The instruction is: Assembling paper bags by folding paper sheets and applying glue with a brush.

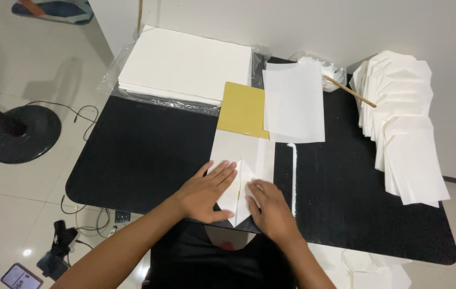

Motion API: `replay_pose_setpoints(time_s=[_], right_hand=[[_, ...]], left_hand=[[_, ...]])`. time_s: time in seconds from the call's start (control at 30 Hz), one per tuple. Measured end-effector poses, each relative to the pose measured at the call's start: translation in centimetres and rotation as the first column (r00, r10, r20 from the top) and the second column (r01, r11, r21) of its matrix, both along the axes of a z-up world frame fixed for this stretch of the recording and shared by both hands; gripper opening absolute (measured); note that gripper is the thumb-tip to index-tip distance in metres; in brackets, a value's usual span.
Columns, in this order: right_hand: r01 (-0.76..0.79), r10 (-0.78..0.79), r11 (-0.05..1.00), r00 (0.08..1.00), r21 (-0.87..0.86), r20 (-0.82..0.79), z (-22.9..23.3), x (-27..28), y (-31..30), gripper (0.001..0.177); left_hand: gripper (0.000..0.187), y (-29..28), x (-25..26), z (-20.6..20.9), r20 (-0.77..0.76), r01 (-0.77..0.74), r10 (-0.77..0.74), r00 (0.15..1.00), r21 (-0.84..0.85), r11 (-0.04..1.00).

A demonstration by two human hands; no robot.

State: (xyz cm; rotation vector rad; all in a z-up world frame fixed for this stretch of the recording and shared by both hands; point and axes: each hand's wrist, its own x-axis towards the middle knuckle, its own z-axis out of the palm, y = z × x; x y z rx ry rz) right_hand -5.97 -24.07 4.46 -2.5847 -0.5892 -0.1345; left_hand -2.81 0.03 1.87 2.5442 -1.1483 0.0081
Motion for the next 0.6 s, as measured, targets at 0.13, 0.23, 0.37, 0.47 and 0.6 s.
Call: replay_pose_setpoints(time_s=[0.13, 0.23, 0.37, 0.47, 0.6], right_hand=[[-0.013, 0.013, 1.0, 1.0, -0.005, -0.014, -0.1, -2.1, 0.0, 0.048], [0.017, -0.017, 1.0, 1.0, 0.02, -0.024, -0.1, -3.4, 0.1, 0.055], [-0.031, 0.034, 0.998, 0.997, 0.046, -0.07, -0.1, -4.3, 0.2, 0.07], [-0.086, 0.092, 0.995, 0.985, 0.046, -0.143, 0.3, -4.9, -0.3, 0.08], [-0.159, 0.166, 0.985, 0.979, 0.066, -0.116, 0.5, -5.7, -0.8, 0.071]], left_hand=[[0.115, -0.5, -0.6, 0.1, 0.018, -0.027, 0.027, 0.999, 0.017, 0.999], [0.116, -0.6, -1.4, 0.5, 0.013, -0.035, 0.035, 0.999, -0.009, 0.999], [0.117, -0.5, -2.8, 0.4, 0.06, -0.039, 0.04, 0.997, -0.014, 0.999], [0.104, -0.4, -4.5, 0.7, 0.15, -0.019, 0.032, 0.988, -0.085, 0.996], [0.07, -0.8, -6.9, 1.1, 0.193, -0.023, 0.056, 0.98, -0.169, 0.985]])
